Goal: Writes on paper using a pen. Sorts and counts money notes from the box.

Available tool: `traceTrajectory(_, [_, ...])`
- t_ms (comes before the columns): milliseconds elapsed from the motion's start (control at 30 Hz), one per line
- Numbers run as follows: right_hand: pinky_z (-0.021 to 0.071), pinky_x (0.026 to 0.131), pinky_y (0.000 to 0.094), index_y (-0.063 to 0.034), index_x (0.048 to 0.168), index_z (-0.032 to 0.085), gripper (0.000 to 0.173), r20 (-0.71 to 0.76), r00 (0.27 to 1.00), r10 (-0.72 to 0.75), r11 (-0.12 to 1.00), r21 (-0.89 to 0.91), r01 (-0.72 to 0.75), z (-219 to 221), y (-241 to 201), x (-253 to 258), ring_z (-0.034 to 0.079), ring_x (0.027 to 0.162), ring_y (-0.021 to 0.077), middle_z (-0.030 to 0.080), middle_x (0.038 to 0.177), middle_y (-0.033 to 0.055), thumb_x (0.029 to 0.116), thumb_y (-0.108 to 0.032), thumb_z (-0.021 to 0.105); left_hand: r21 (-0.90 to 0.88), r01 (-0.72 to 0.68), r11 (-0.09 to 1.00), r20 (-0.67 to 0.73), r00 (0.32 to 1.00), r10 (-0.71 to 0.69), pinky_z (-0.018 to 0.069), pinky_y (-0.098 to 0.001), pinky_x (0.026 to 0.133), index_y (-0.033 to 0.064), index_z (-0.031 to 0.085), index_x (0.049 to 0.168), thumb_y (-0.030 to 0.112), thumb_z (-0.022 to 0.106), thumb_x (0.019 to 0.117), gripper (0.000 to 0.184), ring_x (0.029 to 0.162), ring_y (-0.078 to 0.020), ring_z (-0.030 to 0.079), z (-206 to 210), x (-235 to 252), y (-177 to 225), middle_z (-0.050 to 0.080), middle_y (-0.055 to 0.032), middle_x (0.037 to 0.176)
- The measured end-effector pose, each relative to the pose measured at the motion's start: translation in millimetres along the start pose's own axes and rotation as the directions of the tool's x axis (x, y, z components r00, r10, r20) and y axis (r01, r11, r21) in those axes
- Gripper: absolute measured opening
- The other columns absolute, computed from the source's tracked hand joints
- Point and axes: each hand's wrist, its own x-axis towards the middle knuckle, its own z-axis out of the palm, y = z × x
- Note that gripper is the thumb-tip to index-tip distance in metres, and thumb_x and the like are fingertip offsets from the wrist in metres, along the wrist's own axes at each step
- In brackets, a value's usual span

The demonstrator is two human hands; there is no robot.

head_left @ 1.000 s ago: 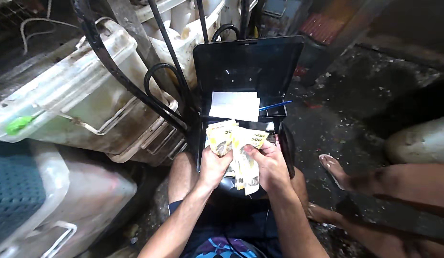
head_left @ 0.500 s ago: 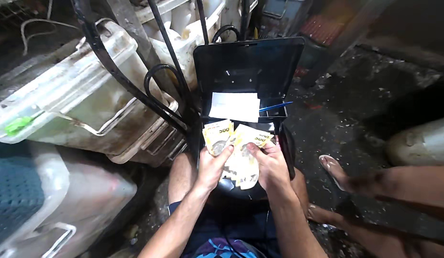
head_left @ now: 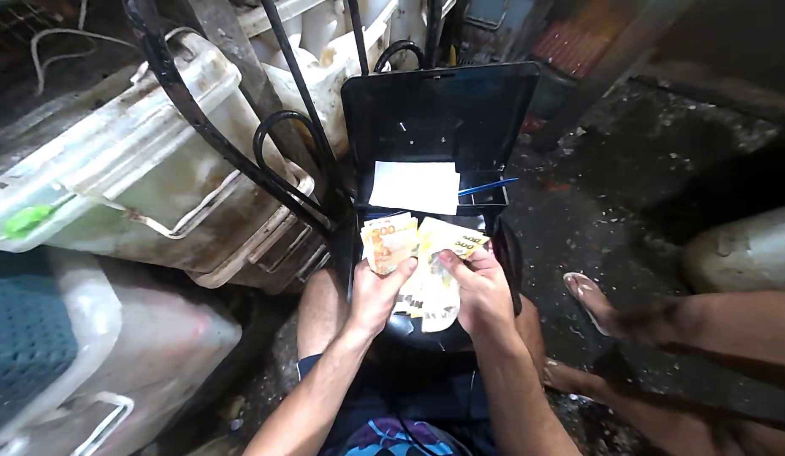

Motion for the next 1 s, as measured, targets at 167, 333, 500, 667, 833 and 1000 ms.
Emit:
traceTrajectory(167, [0.063,0.084,0.0428,0.0036,0.114,0.069,0.02,0.059,0.998,0.015,0.998,-0.065,-0.011,-5.7,-13.9,-1.4,0.073,0.09,0.0248,0.073,0.101,0.0177,0.0944,0.0,0.069,0.019,-0.005,1.0,0.02,1.0,0.005,0.0633,-0.0417,0.08,-0.0084,0.063,0.114,0.001,0.062,0.0972,0.019,0.085,-0.0271,0.074,-5.4,2.7,9.8,0.074,-0.0211,0.097])
traceTrajectory(333, [0.0633,0.084,0.0409,0.005,0.114,0.07,0.02,0.195,0.981,0.016,0.993,-0.116,0.007,5.4,-9.9,-6.2,0.073,0.09,0.0247,0.074,0.101,0.0181,0.0954,-0.001,0.068,0.101,-0.073,0.992,-0.042,0.996,0.077,0.0632,-0.0383,0.082,-0.0055,0.066,0.107,-0.006,0.074,0.0811,0.028,0.086,-0.0218,0.073,5.2,1.4,0.7,0.073,-0.0152,0.094])
traceTrajectory(500, [0.0612,0.088,0.0415,0.0029,0.111,0.07,0.017,0.04,0.999,-0.028,0.999,-0.024,0.029,-1.6,-4.1,0.3,0.071,0.094,0.0223,0.073,0.103,0.0156,0.0941,0.001,0.069,-0.067,0.032,0.997,-0.022,0.999,-0.033,0.0628,-0.0449,0.083,-0.0076,0.064,0.115,0.006,0.069,0.0935,0.025,0.089,-0.0281,0.073,-1.1,-0.5,6.8,0.072,-0.0213,0.099])
traceTrajectory(667, [0.0621,0.085,0.0401,0.0045,0.114,0.069,0.019,0.166,0.986,-0.001,0.997,-0.081,0.014,-2.6,-15.7,-7.7,0.072,0.091,0.0231,0.073,0.101,0.0172,0.0953,0.001,0.066,0.055,-0.015,0.998,-0.053,0.998,0.018,0.0634,-0.0418,0.081,-0.0057,0.064,0.113,0.001,0.071,0.0914,0.024,0.087,-0.0255,0.073,-4.2,1.6,10.1,0.073,-0.018,0.096])
traceTrajectory(833, [0.0631,0.085,0.0404,0.0051,0.117,0.068,0.021,0.199,0.98,0.005,0.992,-0.122,0.02,5.4,-10.8,-12.3,0.073,0.092,0.0245,0.073,0.102,0.0179,0.0967,-0.001,0.066,0.103,-0.088,0.991,-0.039,0.995,0.092,0.0633,-0.0384,0.082,-0.0051,0.066,0.107,-0.004,0.075,0.0821,0.027,0.086,-0.0217,0.073,3.6,-2.7,0.4,0.073,-0.0148,0.094])
traceTrajectory(1000, [0.0617,0.087,0.0405,0.0036,0.113,0.067,0.018,0.016,1.0,-0.026,1.0,-0.003,0.026,-0.3,-5.0,-3.0,0.071,0.092,0.022,0.072,0.102,0.0156,0.0954,0.001,0.067,-0.059,0.023,0.998,-0.022,0.999,-0.024,0.0626,-0.044,0.083,-0.0076,0.062,0.117,0.007,0.064,0.0961,0.026,0.089,-0.0268,0.073,-5.1,-2.9,6.1,0.072,-0.0203,0.099])
